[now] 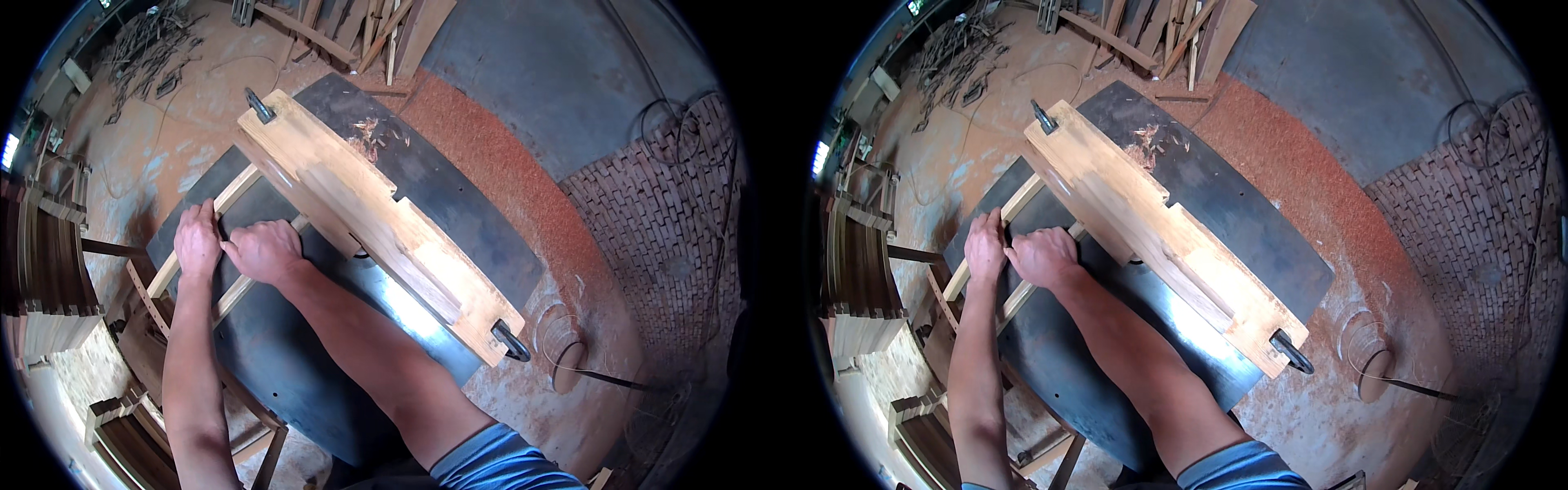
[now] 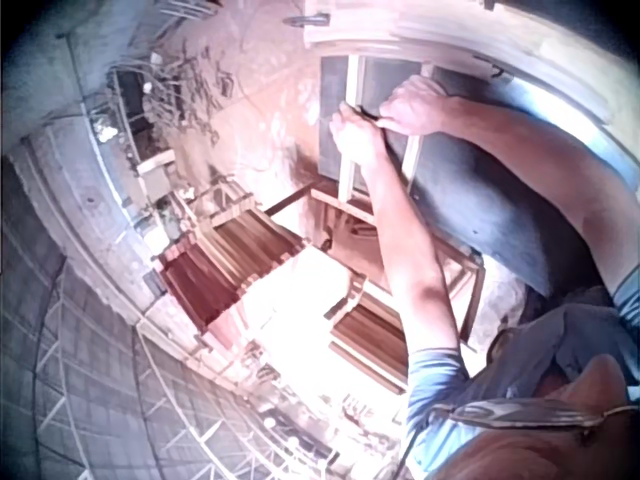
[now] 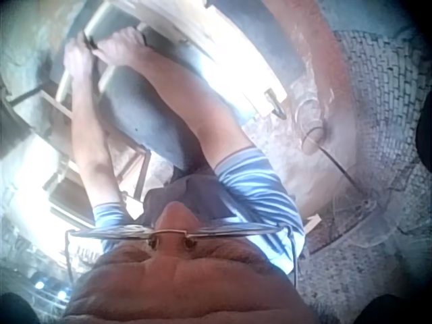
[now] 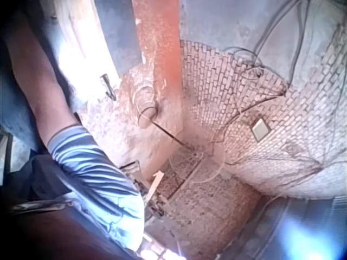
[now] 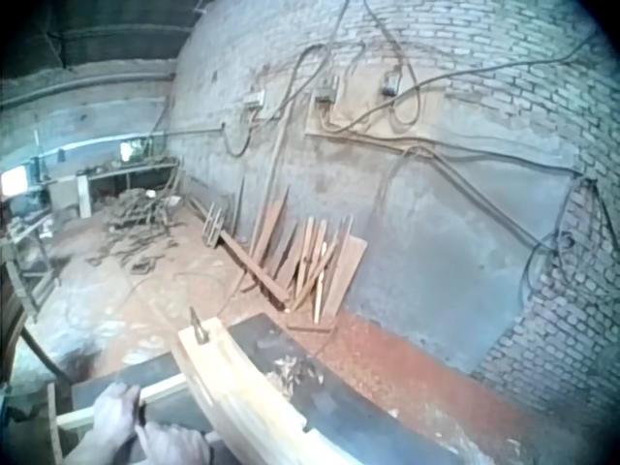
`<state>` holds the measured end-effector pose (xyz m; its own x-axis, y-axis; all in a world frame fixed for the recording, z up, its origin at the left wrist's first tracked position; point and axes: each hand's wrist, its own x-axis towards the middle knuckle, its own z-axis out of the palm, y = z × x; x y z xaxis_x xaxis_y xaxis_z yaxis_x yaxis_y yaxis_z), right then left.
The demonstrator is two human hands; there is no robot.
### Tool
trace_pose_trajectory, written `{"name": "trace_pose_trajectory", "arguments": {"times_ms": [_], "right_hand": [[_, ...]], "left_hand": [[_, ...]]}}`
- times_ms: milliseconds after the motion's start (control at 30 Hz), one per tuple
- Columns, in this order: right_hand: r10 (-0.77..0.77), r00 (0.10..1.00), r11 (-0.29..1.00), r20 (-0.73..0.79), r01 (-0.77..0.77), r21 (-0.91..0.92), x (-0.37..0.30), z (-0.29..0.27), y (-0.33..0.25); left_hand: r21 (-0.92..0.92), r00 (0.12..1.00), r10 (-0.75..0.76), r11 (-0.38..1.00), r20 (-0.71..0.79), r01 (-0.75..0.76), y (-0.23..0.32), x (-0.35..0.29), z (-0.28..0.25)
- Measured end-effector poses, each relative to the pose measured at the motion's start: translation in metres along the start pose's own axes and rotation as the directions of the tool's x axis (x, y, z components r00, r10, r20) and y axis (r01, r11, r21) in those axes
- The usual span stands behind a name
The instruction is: The person walks through a workshop, picks up a nail gun, and uses it to fasten wooden slats into a frame structure. They then move to a table saw and cut a wooden piece, placing the finished frame on a stack.
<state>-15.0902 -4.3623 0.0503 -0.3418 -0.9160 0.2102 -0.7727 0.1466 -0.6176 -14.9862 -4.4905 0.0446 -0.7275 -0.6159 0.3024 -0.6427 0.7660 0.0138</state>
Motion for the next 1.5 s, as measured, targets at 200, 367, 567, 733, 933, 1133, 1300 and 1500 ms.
{"name": "trace_pose_trajectory", "arguments": {"times_ms": [200, 367, 567, 733, 933, 1133, 1300, 1500], "right_hand": [[0.02, 1.0, 1.0, 0.017, -0.019, -0.019, 0.009, 0.001, -0.001], [0.013, 1.0, 0.999, 0.013, -0.012, -0.032, 0.023, 0.003, -0.007], [-0.073, 0.997, 0.997, 0.02, 0.073, -0.002, -0.024, -0.002, -0.028], [-0.247, 0.958, 0.969, -0.147, 0.249, -0.009, -0.152, -0.006, -0.056], [-0.17, 0.975, 0.984, 0.142, 0.177, -0.036, -0.283, -0.088, -0.04], [-0.012, 0.981, 0.992, 0.193, 0.035, -0.119, -0.336, -0.124, -0.009], [-0.08, 0.996, 0.987, 0.038, 0.085, -0.139, -0.341, -0.117, 0.0], [-0.168, 0.98, 0.984, -0.106, 0.159, -0.085, -0.324, -0.116, 0.005]], "left_hand": [[-0.028, 1.0, -0.001, 1.0, -0.005, 0.001, -0.005, 0.005, 0.002], [-0.11, 0.997, -0.01, 0.994, -0.076, 0.001, -0.023, 0.014, 0.005], [-0.107, 0.99, 0.01, 0.994, 0.142, 0.006, -0.02, -0.027, -0.043], [-0.155, 0.991, 0.123, 0.982, 0.062, -0.112, 0.027, -0.124, -0.104], [-0.271, 0.983, 0.155, 0.954, 0.097, -0.124, 0.137, -0.215, -0.132], [-0.311, 0.982, 0.163, 0.942, 0.095, -0.127, 0.214, -0.236, -0.109], [-0.231, 0.991, 0.095, 0.97, 0.094, -0.071, 0.226, -0.239, -0.106], [-0.177, 0.994, 0.048, 0.984, 0.094, -0.031, 0.224, -0.23, -0.102]]}}
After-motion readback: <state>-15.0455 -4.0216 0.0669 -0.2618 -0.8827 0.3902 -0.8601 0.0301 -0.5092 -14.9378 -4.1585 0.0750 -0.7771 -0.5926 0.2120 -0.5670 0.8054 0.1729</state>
